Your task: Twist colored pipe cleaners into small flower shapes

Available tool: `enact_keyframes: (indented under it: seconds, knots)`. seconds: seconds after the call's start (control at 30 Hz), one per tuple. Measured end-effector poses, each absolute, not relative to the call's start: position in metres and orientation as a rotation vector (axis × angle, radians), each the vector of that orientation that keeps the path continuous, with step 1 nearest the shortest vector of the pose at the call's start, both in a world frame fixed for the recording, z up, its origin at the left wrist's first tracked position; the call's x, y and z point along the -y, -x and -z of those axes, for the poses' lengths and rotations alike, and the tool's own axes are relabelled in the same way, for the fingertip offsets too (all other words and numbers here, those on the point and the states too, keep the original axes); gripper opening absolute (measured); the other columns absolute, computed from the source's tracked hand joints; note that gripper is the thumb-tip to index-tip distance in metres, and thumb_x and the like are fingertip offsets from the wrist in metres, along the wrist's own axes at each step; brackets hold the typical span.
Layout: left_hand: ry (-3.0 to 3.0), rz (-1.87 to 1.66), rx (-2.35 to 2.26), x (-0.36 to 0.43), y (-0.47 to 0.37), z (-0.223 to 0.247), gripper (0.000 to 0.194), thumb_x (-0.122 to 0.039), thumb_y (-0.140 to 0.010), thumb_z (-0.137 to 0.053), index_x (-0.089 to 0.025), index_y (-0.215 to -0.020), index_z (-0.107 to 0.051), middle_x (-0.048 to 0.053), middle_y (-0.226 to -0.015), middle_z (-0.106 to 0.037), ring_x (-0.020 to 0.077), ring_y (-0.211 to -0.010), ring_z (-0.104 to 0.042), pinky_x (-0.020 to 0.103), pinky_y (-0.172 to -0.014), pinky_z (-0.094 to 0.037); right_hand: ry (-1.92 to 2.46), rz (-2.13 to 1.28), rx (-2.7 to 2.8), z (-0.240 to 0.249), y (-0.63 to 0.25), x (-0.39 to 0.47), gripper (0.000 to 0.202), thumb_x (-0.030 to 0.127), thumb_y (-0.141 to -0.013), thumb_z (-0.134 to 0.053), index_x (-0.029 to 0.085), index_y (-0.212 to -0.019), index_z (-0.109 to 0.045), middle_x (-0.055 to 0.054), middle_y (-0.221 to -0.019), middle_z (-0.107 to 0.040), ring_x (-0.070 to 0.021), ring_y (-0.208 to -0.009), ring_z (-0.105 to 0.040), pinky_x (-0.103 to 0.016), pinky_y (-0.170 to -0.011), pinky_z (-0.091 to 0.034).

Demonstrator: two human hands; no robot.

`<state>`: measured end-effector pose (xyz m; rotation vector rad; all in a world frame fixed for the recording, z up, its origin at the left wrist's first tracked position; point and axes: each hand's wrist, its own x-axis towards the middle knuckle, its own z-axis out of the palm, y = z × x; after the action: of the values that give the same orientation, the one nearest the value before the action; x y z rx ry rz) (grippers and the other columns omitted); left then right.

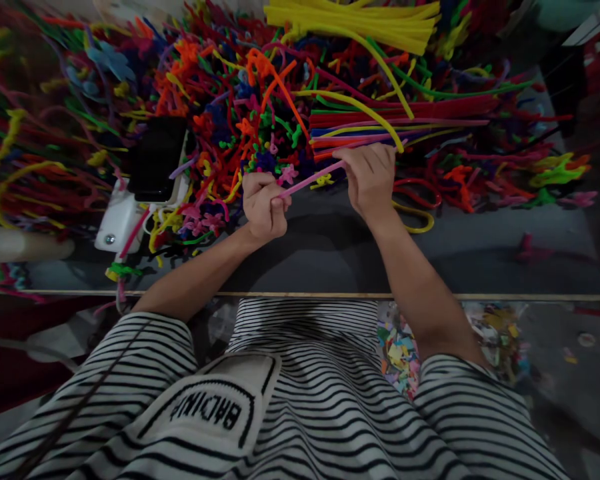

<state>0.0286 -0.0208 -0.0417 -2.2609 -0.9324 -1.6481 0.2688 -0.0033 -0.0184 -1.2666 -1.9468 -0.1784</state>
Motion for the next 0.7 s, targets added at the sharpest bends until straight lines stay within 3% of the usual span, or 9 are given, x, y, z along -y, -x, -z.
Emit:
enact_keyframes:
  seconds: [0.1, 0.23, 0.33, 0.43, 0.57, 0.7]
  knots:
    - [2.359, 1.685, 0.591, 0.027, -0.028, 0.031, 0.044, -0.045, -0.112, -0.033, -0.027, -0.087, -0.065, 0.001, -0.073, -0.069, 0.0187, -0.084, -0.065, 0.036, -0.085, -0.048, 1.33, 0.187, 1.893, 0.015, -0.275, 0.006, 0.08, 0.06, -0.107, -0.003, 0.029, -0.119, -0.076, -0.016, -0.101, -0.075, -0.0342, -0.104, -0.067, -0.059, -0.102, -0.041]
    - [2.417, 1.558, 0.058, 0.041, -0.035, 0.019, 0.022, -0.026, -0.103, -0.051, -0.029, -0.09, -0.067, -0.001, -0.083, -0.075, 0.0171, -0.09, -0.067, 0.032, -0.085, -0.05, 1.238, 0.304, 1.857, 0.011, -0.276, 0.009, 0.08, 0.062, -0.107, -0.007, 0.026, -0.1, -0.078, -0.017, -0.087, -0.077, -0.0342, -0.094, -0.071, -0.056, -0.095, -0.045]
    - [2.592, 1.408, 0.222, 0.051, -0.045, 0.022, 0.025, -0.024, -0.105, -0.047, -0.027, -0.094, -0.069, 0.001, -0.086, -0.076, 0.0181, -0.096, -0.069, 0.034, -0.088, -0.05, 1.193, 0.271, 1.965, 0.01, -0.275, 0.011, 0.068, 0.062, -0.108, -0.02, 0.025, -0.114, -0.077, -0.016, -0.096, -0.08, -0.0332, -0.098, -0.072, -0.054, -0.096, -0.048]
    - [2.771, 1.439, 0.714, 0.054, -0.051, 0.027, 0.041, -0.037, -0.111, -0.034, -0.025, -0.097, -0.07, 0.004, -0.084, -0.073, 0.0188, -0.093, -0.068, 0.036, -0.086, -0.05, 1.126, 0.142, 2.12, 0.014, -0.271, 0.014, 0.065, 0.071, -0.104, -0.035, 0.025, -0.132, -0.071, -0.014, -0.097, -0.08, -0.031, -0.095, -0.072, -0.051, -0.093, -0.051]
    - [2.906, 1.654, 1.171, 0.047, -0.048, 0.024, 0.057, -0.056, -0.111, -0.027, -0.022, -0.089, -0.067, 0.006, -0.075, -0.068, 0.0194, -0.084, -0.066, 0.037, -0.085, -0.051, 1.121, 0.074, 2.262, 0.018, -0.26, 0.021, 0.06, 0.064, -0.109, -0.03, 0.028, -0.119, -0.077, -0.008, -0.09, -0.08, -0.0248, -0.081, -0.072, -0.043, -0.077, -0.052]
    - [3.205, 2.067, 1.233, 0.037, -0.045, 0.02, 0.066, -0.071, -0.107, -0.032, -0.019, -0.09, -0.069, 0.002, -0.065, -0.063, 0.0142, -0.061, -0.061, 0.031, -0.065, -0.05, 1.342, 0.242, 2.076, 0.014, -0.258, 0.02, 0.049, 0.057, -0.11, -0.039, 0.028, -0.113, -0.078, -0.009, -0.088, -0.08, -0.0277, -0.086, -0.072, -0.046, -0.081, -0.05]
